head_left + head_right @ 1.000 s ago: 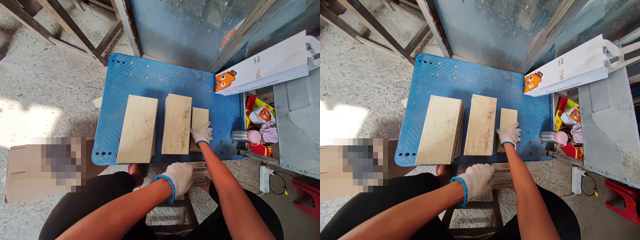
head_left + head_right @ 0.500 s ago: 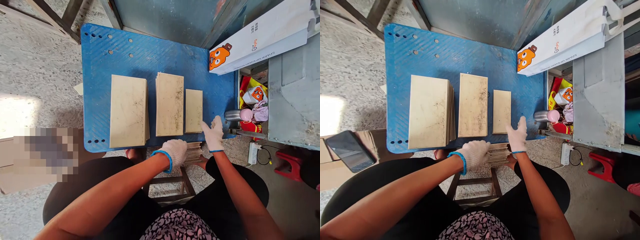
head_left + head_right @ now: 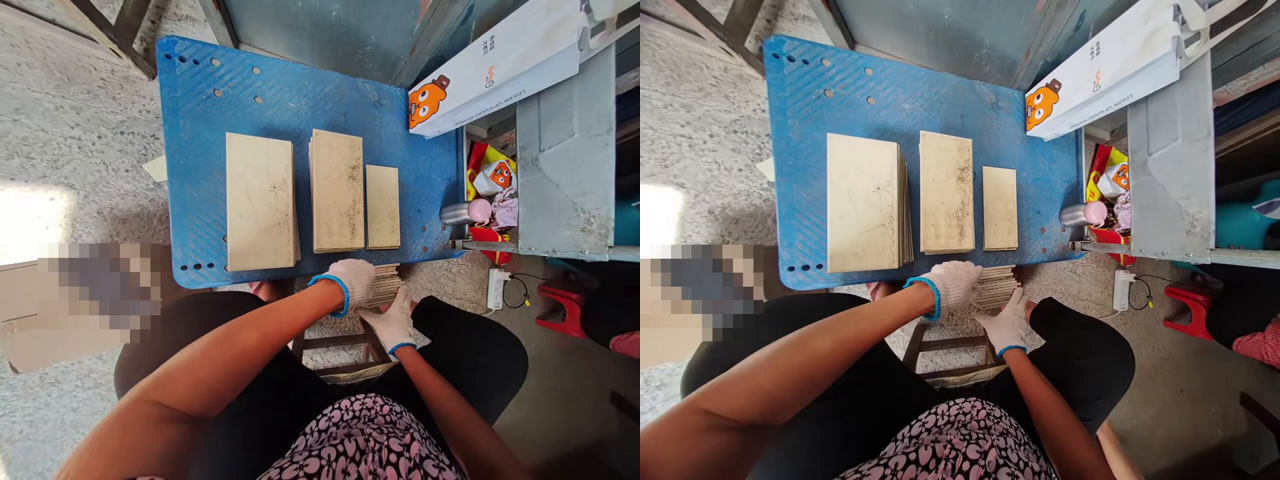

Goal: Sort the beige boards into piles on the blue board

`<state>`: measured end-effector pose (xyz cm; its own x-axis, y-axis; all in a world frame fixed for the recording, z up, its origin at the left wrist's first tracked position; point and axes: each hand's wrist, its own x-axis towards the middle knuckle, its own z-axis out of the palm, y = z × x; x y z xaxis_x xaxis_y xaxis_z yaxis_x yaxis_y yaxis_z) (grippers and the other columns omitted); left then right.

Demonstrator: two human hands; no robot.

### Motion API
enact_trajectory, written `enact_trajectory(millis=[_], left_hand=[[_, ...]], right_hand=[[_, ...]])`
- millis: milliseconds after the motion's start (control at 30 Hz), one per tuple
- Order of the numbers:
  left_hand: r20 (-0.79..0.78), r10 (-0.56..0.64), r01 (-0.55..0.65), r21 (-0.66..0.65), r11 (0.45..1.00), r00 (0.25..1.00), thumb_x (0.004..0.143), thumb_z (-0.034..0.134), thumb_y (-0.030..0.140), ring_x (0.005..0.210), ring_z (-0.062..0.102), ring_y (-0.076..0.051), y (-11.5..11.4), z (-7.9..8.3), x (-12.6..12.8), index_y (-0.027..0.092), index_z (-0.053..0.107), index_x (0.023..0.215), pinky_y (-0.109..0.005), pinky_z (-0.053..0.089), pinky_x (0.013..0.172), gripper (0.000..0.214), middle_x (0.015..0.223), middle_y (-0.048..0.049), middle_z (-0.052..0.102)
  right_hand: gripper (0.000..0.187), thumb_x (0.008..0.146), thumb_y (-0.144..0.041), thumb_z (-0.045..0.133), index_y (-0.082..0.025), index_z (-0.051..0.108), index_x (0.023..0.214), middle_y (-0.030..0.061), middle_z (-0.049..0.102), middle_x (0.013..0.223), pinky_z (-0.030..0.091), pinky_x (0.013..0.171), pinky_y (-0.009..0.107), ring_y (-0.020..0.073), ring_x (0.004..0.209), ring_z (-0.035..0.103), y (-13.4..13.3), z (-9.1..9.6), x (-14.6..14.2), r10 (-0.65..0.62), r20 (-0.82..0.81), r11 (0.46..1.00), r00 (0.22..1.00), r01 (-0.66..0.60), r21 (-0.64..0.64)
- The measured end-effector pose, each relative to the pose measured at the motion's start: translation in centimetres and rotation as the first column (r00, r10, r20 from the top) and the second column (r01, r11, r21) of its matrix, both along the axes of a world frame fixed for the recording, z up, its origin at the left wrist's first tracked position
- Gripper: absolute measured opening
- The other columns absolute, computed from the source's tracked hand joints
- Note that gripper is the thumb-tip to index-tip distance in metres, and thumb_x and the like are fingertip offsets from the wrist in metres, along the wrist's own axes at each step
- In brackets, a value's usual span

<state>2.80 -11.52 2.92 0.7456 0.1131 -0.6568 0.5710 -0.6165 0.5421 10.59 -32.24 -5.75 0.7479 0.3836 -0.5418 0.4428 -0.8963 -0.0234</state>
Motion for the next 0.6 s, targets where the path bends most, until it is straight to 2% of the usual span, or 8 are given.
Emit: enact_trajectory(millis=[167,333,600], left_hand=[[0.022,-0.005,0.005,0.005,1.000,1.000,0.087,0.048,0.031,0.100,0.066,-0.036,0.1,-0.1,-0.3,0.008,0.063,0.115,-0.045,0.055,0.078,0.039,0.110,-0.0205,0.067],[0.012,-0.018,0.018,-0.001,1.000,1.000,0.087,0.047,0.030,0.099,0.067,-0.036,0.2,-0.4,-0.5,0.008,0.063,0.115,-0.045,0.055,0.077,0.040,0.112,-0.0207,0.067],[-0.009,-0.005,0.005,-0.012,1.000,1.000,0.086,0.047,0.030,0.100,0.067,-0.036,-0.6,-1.3,-0.1,0.009,0.063,0.117,-0.043,0.056,0.078,0.040,0.112,-0.0204,0.068]], right_hand=[[0.134,0.057,-0.069,0.073,-0.002,0.007,0.152,0.0304,0.023,0.153,0.033,0.109,0.047,0.0403,0.142,0.026,0.3,-1.6,-0.3,-0.002,0.073,1.000,0.997,0.001,0.014],[0.132,0.060,-0.065,0.074,-0.003,0.003,0.153,0.0293,0.020,0.155,0.027,0.113,0.047,0.0381,0.145,0.021,-0.1,-2.8,-0.2,0.006,0.092,0.999,0.996,-0.009,0.031],[0.128,0.062,-0.061,0.073,0.001,0.005,0.152,0.0289,0.021,0.155,0.026,0.114,0.047,0.0363,0.146,0.019,-0.6,-3.3,-0.1,0.033,0.081,0.998,0.996,-0.038,0.060]])
